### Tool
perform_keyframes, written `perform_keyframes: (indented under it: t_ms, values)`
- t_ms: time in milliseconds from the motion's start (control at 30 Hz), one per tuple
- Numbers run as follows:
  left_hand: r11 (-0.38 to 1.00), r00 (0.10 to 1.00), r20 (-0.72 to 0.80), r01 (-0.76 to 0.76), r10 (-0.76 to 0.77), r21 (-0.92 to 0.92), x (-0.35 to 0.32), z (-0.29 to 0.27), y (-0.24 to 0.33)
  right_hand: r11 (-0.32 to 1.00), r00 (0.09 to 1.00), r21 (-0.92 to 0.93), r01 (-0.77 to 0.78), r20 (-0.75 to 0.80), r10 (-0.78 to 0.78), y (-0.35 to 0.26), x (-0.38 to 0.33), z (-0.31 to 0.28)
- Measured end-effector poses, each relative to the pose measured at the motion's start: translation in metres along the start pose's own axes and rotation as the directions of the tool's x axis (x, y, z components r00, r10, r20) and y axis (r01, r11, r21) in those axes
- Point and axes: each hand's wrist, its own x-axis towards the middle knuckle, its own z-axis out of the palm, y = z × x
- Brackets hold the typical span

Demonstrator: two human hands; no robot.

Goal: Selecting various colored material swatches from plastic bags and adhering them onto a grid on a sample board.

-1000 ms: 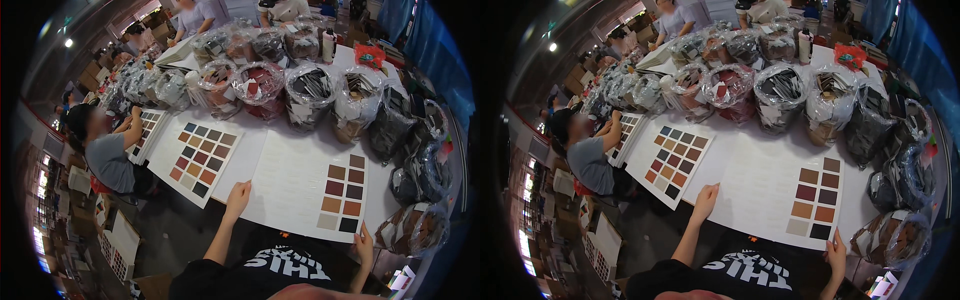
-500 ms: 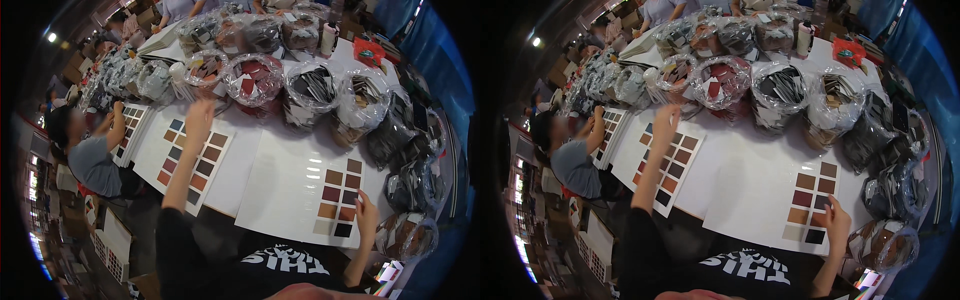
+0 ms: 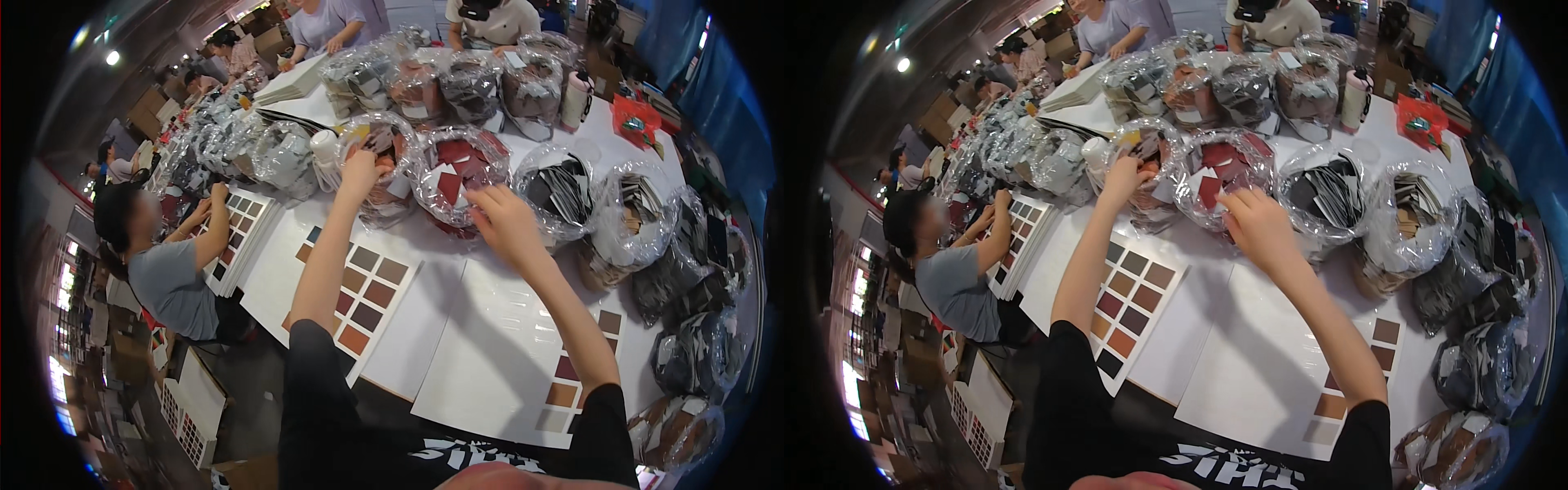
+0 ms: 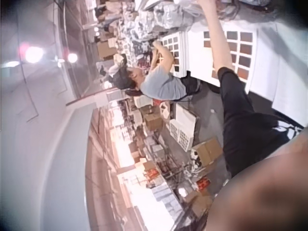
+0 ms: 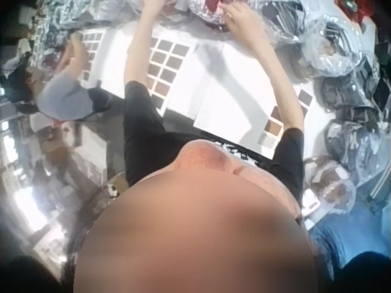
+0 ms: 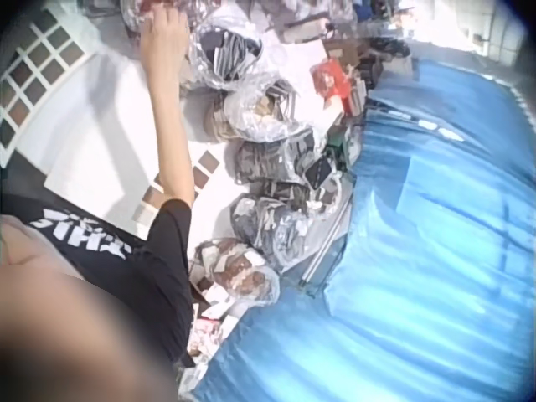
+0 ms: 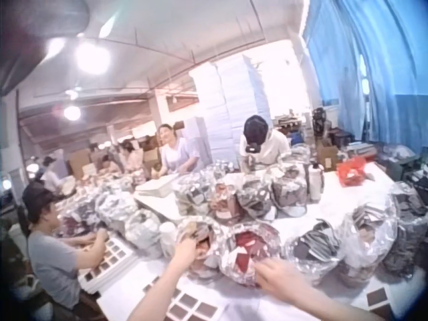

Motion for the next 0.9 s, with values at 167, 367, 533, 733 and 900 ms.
perform_keyframes:
  t_ms: [167, 367, 533, 733, 900]
  values:
    - [0.993, 0.993, 0.025, 0.114, -0.113, -0.040, 0.003, 0.000, -0.006, 0.910, 0.996, -0.414, 0.030, 0.087, 0.006, 0.032, 0.043, 0.082]
    - [0.996, 0.980, -0.177, 0.081, -0.088, -0.045, -0.001, 0.006, -0.004, 0.863, 0.994, -0.501, 0.057, 0.112, 0.000, 0.028, 0.049, 0.094]
    - [0.983, 0.984, 0.024, 0.176, -0.176, -0.041, 0.001, -0.005, 0.005, 0.978, 0.995, -0.190, -0.091, -0.048, 0.083, 0.022, 0.043, 0.060]
    - [0.972, 0.973, 0.115, 0.184, -0.201, 0.144, 0.011, 0.001, 0.004, 0.772, 0.869, 0.476, -0.420, -0.035, 0.494, -0.041, -0.076, -0.048]
    - [0.988, 0.991, 0.017, 0.132, -0.131, -0.074, 0.018, 0.016, -0.028, 0.392, 0.473, 0.550, -0.738, 0.006, 0.881, -0.080, -0.241, -0.122]
